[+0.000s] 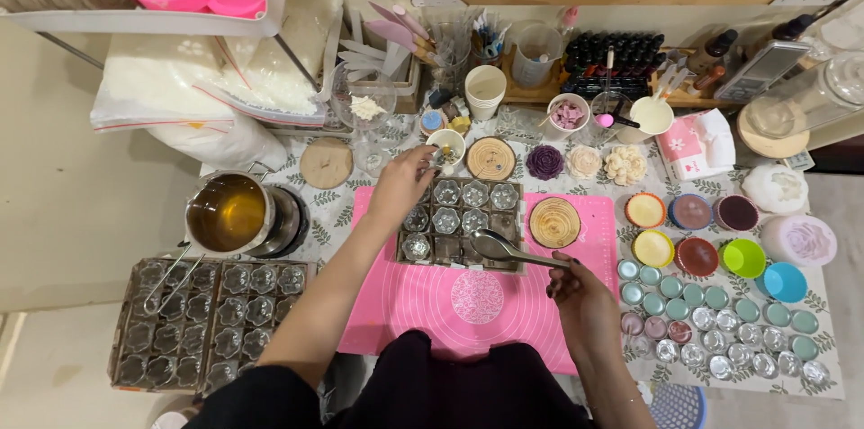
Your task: Melting wax in a metal pot, preparing a paper cup with botanical elements, and pouring the melted wax into containers to create candles.
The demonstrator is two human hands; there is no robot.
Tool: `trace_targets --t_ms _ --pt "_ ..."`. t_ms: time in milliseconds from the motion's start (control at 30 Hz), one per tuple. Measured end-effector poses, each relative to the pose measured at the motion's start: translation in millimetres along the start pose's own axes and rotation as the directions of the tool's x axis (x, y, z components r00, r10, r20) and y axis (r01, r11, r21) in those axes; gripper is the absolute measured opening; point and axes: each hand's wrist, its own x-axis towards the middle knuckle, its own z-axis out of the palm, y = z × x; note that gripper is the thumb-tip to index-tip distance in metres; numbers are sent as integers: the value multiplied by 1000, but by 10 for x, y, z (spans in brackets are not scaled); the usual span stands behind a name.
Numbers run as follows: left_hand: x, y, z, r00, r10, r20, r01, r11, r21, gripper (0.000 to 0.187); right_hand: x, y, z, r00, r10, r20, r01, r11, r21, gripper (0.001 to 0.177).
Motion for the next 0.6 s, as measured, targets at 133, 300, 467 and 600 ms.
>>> trace_targets --t_ms 133,300,467,600 --pt "-336 241 -219 981 -110 -158 89 987 -130 44 45 42 74 1000 -1 16 1 1000 -3 31" --pt "-913 -222 11 846 -410 -340 299 894 -334 46 60 99 280 999 -33 21 33 999 -1 30" --pt "-995 -938 185 702 -564 -435 382 813 -438 56 125 181 391 992 -67 108 62 996 58 25" --pt "-609 -1121 185 752 -489 -442 342 863 -371 74 204 203 350 996 -62 66 56 994 90 24"
